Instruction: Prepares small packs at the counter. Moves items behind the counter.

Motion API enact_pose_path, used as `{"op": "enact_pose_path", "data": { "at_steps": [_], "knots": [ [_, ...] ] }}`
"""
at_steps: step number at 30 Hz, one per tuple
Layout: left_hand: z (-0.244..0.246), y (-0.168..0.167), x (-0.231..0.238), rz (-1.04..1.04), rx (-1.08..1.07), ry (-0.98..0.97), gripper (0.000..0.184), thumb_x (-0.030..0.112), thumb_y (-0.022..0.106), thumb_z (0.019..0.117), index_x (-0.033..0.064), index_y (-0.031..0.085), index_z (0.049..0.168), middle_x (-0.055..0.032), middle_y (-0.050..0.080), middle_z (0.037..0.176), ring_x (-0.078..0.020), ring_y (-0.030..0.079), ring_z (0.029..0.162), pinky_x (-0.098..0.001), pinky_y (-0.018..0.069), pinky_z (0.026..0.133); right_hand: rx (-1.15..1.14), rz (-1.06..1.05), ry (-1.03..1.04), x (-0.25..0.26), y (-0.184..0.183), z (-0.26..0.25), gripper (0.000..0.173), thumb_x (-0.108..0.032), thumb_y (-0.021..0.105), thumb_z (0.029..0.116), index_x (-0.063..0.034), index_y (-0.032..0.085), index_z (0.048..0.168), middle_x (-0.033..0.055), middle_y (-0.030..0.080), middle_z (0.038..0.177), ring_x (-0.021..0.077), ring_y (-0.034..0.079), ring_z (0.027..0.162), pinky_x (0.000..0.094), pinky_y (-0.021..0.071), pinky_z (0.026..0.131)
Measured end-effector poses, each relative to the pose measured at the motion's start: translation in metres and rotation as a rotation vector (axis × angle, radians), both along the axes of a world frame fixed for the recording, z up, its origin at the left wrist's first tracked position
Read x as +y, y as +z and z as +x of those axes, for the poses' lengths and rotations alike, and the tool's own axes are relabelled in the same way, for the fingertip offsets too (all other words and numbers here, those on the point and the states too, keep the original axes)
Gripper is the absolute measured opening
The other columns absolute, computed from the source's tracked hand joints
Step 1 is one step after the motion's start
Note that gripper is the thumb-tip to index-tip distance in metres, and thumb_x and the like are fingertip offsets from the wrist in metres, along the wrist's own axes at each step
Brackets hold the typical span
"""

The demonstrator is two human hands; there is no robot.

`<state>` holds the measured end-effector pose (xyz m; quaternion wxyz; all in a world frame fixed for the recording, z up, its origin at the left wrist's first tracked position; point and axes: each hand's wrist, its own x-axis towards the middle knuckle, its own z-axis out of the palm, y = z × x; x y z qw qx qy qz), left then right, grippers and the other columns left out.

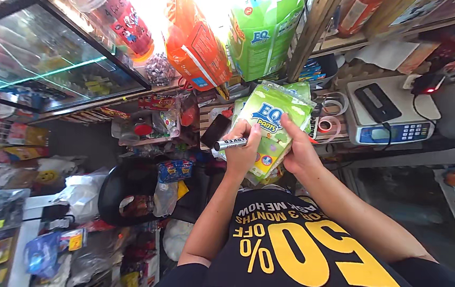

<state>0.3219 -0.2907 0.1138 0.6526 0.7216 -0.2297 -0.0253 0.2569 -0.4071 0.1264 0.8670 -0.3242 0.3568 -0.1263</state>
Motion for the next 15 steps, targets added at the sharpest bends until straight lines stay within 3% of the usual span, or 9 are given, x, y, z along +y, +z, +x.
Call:
{"op": "enact_pose_path", "data": {
  "at_steps": [7,15],
  "knots": [
    [0.0017,0.0013,-0.0034,0.019,0.008,-0.001,0.022,0.013,0.058,0.1006,0.0107,0.058,0.078,0.0018,0.053,0.064,-0.0065,0.051,0.054,-0.0210,0.0448,0.050,-0.017,-0.010,0.001,0.0002,-0.0018,0.0005,0.042,-0.039,0.061,0.1020,-0.0138,0.054,0.135,0.0091,0.072,0.113,0.0218,0.073,0.099,0.0402,0.0632,0.083],
    [0.0014,-0.0005,-0.0015,-0.023,0.029,-0.073,0.023,0.008,0.058,0.0981,0.0098,0.057,0.075,0.0017,0.053,0.064,-0.0061,0.051,0.054,-0.0205,0.0447,0.050,0.000,0.009,0.000,-0.0025,-0.0029,-0.0003,0.041,-0.038,0.062,0.1013,-0.0140,0.056,0.134,0.0089,0.073,0.112,0.0215,0.074,0.097,0.0402,0.0635,0.082]
  ]
}}
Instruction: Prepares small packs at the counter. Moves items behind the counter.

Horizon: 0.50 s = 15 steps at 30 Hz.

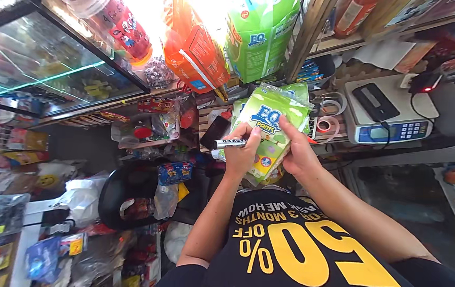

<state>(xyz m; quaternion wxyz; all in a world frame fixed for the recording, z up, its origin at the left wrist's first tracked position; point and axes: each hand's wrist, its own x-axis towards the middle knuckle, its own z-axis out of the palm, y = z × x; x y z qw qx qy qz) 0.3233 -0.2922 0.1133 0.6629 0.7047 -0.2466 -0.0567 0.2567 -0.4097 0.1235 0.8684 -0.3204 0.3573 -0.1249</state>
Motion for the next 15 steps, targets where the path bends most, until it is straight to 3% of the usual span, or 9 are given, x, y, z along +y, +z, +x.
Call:
{"op": "enact_pose_path", "data": {
  "at_steps": [9,12,15],
  "knots": [
    [0.002,0.007,-0.008,0.027,-0.091,0.047,0.020,0.009,0.062,0.0979,0.0081,0.062,0.078,0.0015,0.058,0.065,-0.0048,0.054,0.054,-0.0202,0.0474,0.050,-0.012,-0.002,-0.001,0.001,0.000,0.003,0.039,-0.036,0.062,0.1020,-0.0128,0.056,0.133,0.0088,0.073,0.110,0.0202,0.074,0.096,0.0387,0.0636,0.082],
    [0.008,0.008,-0.002,0.161,-0.111,0.095,0.022,0.015,0.061,0.1003,0.0100,0.061,0.079,0.0016,0.057,0.065,-0.0067,0.054,0.055,-0.0233,0.0462,0.051,-0.005,-0.004,0.017,-0.001,-0.001,0.003,0.042,-0.038,0.062,0.1019,-0.0136,0.054,0.135,0.0083,0.073,0.113,0.0206,0.073,0.098,0.0397,0.0635,0.083],
    [0.004,0.001,0.003,0.149,-0.085,0.080,0.022,0.012,0.059,0.0981,0.0101,0.059,0.076,0.0019,0.054,0.062,-0.0069,0.051,0.052,-0.0231,0.0438,0.048,0.005,-0.006,0.009,-0.005,-0.002,0.001,0.042,-0.039,0.061,0.1019,-0.0135,0.056,0.135,0.0094,0.073,0.111,0.0220,0.074,0.097,0.0406,0.0638,0.082]
  ]
}}
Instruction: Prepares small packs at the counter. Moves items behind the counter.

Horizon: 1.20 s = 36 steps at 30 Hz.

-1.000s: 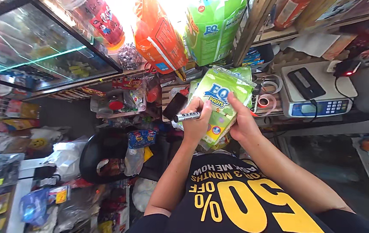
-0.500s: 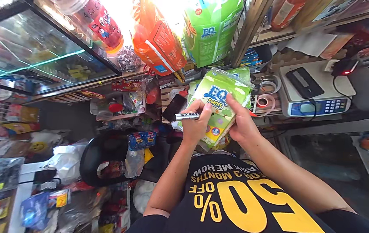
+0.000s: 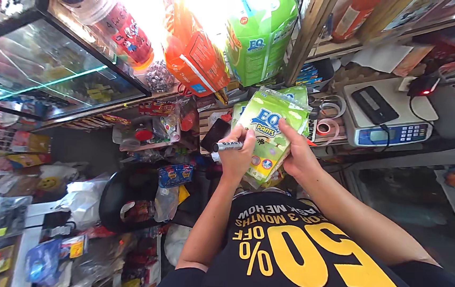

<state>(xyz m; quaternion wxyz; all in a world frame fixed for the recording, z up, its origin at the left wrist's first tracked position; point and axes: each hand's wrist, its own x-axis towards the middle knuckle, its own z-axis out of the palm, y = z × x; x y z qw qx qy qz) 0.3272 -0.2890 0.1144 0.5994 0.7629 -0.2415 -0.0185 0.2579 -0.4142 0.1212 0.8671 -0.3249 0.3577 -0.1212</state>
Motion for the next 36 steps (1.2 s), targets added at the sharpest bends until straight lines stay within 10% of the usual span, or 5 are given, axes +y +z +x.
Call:
{"op": "enact_pose_path", "data": {
  "at_steps": [14,19,23,29,36],
  "knots": [
    [0.024,-0.035,0.077,-0.081,0.208,0.275,0.021,0.022,0.062,0.1011,0.0136,0.060,0.082,0.0046,0.058,0.068,-0.0060,0.054,0.056,-0.0225,0.0488,0.053,0.138,-0.105,0.318,-0.051,-0.055,-0.047,0.051,0.006,0.063,0.0865,-0.0050,0.048,0.133,0.0139,0.072,0.105,0.0234,0.074,0.089,0.0399,0.0642,0.076],
    [0.014,-0.067,0.105,-0.009,0.284,0.440,0.022,0.013,0.063,0.1007,0.0097,0.059,0.080,0.0060,0.058,0.064,-0.0019,0.056,0.055,-0.0173,0.0496,0.055,0.195,-0.343,0.126,-0.105,-0.076,-0.045,0.043,-0.007,0.065,0.0973,-0.0056,0.047,0.136,0.0118,0.069,0.105,0.0208,0.072,0.085,0.0399,0.0634,0.076],
    [0.016,-0.097,0.094,-0.044,0.241,0.303,0.012,0.009,0.074,0.0916,0.0021,0.065,0.096,0.0002,0.069,0.081,-0.0059,0.066,0.073,-0.0243,0.0576,0.070,0.225,-0.610,0.045,-0.150,-0.094,0.004,0.040,-0.028,0.068,0.0991,-0.0083,0.057,0.132,0.0081,0.068,0.110,0.0173,0.071,0.092,0.0396,0.0614,0.082],
    [0.041,-0.128,0.053,0.254,0.072,0.013,0.030,0.013,0.057,0.1040,-0.0022,0.063,0.129,-0.0174,0.072,0.114,-0.0257,0.072,0.101,-0.0455,0.0585,0.093,0.582,-1.059,0.190,-0.182,-0.137,0.030,0.069,-0.048,0.069,0.0955,-0.0060,0.052,0.148,0.0322,0.051,0.143,0.0513,0.046,0.134,0.0685,0.0373,0.108],
    [0.064,-0.179,0.006,0.893,-0.293,-0.222,0.042,0.012,0.077,0.0899,0.0180,0.069,0.131,-0.0225,0.051,0.150,-0.0468,0.042,0.142,-0.0609,0.0419,0.110,0.411,-1.205,0.022,-0.130,-0.104,-0.018,0.048,-0.031,0.056,0.1036,-0.0072,0.054,0.145,0.0222,0.055,0.143,0.0384,0.056,0.128,0.0571,0.0475,0.103]
  ]
}}
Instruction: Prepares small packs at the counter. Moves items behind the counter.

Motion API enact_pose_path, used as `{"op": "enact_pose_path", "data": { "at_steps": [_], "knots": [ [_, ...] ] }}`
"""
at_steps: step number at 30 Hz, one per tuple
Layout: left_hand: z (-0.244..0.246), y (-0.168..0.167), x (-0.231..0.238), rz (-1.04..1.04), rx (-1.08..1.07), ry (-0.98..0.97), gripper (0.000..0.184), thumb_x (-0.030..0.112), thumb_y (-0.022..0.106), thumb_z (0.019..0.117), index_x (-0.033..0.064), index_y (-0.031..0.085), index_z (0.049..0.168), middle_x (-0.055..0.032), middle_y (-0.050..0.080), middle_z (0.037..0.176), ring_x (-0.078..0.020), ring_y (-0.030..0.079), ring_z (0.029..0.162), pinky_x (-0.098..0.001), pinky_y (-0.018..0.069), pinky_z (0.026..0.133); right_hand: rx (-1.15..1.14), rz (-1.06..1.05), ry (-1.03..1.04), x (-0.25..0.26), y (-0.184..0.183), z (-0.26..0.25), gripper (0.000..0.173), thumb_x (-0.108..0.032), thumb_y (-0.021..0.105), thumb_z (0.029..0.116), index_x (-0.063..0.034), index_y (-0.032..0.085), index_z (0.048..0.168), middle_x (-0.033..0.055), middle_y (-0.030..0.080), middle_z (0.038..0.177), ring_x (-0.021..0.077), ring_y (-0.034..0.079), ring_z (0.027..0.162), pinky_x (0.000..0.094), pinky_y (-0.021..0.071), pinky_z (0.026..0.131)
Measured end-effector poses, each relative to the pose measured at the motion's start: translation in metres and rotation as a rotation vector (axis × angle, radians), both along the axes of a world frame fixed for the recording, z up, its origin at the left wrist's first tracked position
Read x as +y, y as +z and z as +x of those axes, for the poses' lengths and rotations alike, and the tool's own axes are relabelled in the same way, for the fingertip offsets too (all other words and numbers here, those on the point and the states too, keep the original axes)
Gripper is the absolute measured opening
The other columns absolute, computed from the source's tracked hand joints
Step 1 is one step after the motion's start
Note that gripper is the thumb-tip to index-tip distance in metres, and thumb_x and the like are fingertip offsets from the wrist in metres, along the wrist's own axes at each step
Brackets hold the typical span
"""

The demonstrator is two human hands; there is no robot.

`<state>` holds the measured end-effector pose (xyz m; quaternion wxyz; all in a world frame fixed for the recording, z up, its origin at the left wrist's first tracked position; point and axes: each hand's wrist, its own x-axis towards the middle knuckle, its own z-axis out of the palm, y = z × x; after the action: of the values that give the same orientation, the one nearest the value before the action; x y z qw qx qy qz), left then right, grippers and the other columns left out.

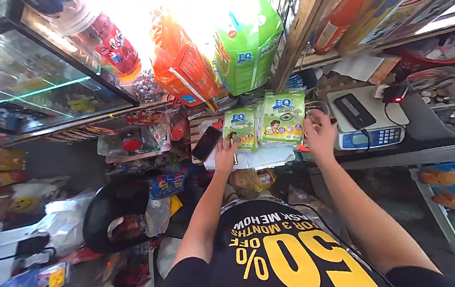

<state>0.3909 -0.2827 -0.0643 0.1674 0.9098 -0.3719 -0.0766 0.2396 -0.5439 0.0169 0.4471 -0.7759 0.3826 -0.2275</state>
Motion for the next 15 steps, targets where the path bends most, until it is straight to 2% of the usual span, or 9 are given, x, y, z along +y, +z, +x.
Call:
{"op": "enact_pose_path", "data": {
  "at_steps": [1,3,5,7,9,11,13,14,15],
  "knots": [
    [0.000,-0.007,-0.001,0.017,-0.026,-0.036,0.039,0.005,0.071,0.0917,0.0176,0.071,0.129,-0.0246,0.048,0.152,-0.0488,0.041,0.143,-0.0630,0.0403,0.110,-0.016,0.031,0.081,0.013,0.006,-0.010,0.046,-0.027,0.057,0.1035,-0.0044,0.054,0.144,0.0209,0.058,0.141,0.0348,0.058,0.125,0.0543,0.0489,0.103],
    [0.001,-0.014,0.000,-0.049,-0.063,-0.080,0.040,-0.006,0.061,0.0916,0.0153,0.075,0.122,-0.0284,0.055,0.144,-0.0507,0.048,0.136,-0.0655,0.0408,0.107,-0.005,0.171,0.272,0.036,0.014,-0.026,0.042,-0.019,0.060,0.1014,0.0004,0.057,0.139,0.0203,0.061,0.135,0.0283,0.062,0.121,0.0466,0.0516,0.101],
    [0.000,-0.010,0.001,-0.115,-0.064,-0.064,0.036,-0.008,0.059,0.0919,0.0122,0.076,0.116,-0.0291,0.061,0.135,-0.0493,0.054,0.131,-0.0639,0.0453,0.103,0.029,0.349,0.461,0.049,0.016,-0.035,0.042,-0.020,0.062,0.0995,-0.0014,0.059,0.137,0.0171,0.063,0.131,0.0227,0.063,0.117,0.0401,0.0531,0.099],
    [-0.002,0.008,0.001,-0.204,-0.073,-0.006,0.032,-0.010,0.061,0.0891,0.0072,0.075,0.112,-0.0294,0.063,0.130,-0.0493,0.061,0.121,-0.0639,0.0533,0.092,0.066,0.505,0.543,0.056,0.016,-0.037,0.042,-0.023,0.062,0.1000,-0.0035,0.060,0.137,0.0158,0.062,0.132,0.0219,0.062,0.117,0.0386,0.0528,0.100],
    [-0.002,0.038,0.006,-0.343,-0.087,0.083,0.028,-0.009,0.065,0.0858,0.0020,0.074,0.109,-0.0282,0.066,0.123,-0.0476,0.066,0.110,-0.0641,0.0551,0.084,0.078,0.721,0.493,0.067,0.016,-0.033,0.041,-0.025,0.057,0.1046,-0.0025,0.057,0.139,0.0164,0.059,0.134,0.0221,0.062,0.118,0.0377,0.0526,0.101],
    [-0.005,0.067,0.016,-0.514,-0.177,0.145,0.021,-0.007,0.064,0.0859,-0.0010,0.073,0.104,-0.0250,0.069,0.114,-0.0424,0.070,0.099,-0.0586,0.0574,0.079,0.075,1.065,0.411,0.086,0.022,-0.022,0.050,-0.035,0.042,0.1108,-0.0014,0.045,0.147,0.0177,0.052,0.144,0.0242,0.059,0.125,0.0366,0.0515,0.104],
    [-0.016,0.093,0.029,-0.693,-0.242,0.144,0.018,-0.003,0.058,0.0926,-0.0012,0.073,0.103,-0.0199,0.073,0.112,-0.0335,0.072,0.098,-0.0483,0.0593,0.084,0.023,1.427,0.331,0.105,0.028,-0.006,0.071,-0.056,0.031,0.1084,-0.0018,0.031,0.154,0.0204,0.046,0.149,0.0294,0.059,0.128,0.0397,0.0530,0.103],
    [-0.025,0.104,0.036,-0.787,-0.243,0.103,0.019,-0.002,0.056,0.0953,-0.0010,0.074,0.102,-0.0187,0.074,0.111,-0.0304,0.072,0.101,-0.0450,0.0595,0.087,-0.027,1.561,0.283,0.112,0.032,0.002,0.077,-0.063,0.032,0.1055,-0.0034,0.030,0.154,0.0207,0.050,0.145,0.0306,0.061,0.124,0.0412,0.0550,0.099],
    [-0.035,0.114,0.043,-0.879,-0.212,0.027,0.018,-0.001,0.055,0.0972,0.0011,0.073,0.101,-0.0168,0.074,0.110,-0.0271,0.072,0.105,-0.0433,0.0582,0.093,-0.092,1.636,0.241,0.118,0.037,0.010,0.075,-0.064,0.035,0.1039,-0.0054,0.036,0.150,0.0189,0.057,0.136,0.0292,0.065,0.117,0.0418,0.0577,0.095]
  ]
}}
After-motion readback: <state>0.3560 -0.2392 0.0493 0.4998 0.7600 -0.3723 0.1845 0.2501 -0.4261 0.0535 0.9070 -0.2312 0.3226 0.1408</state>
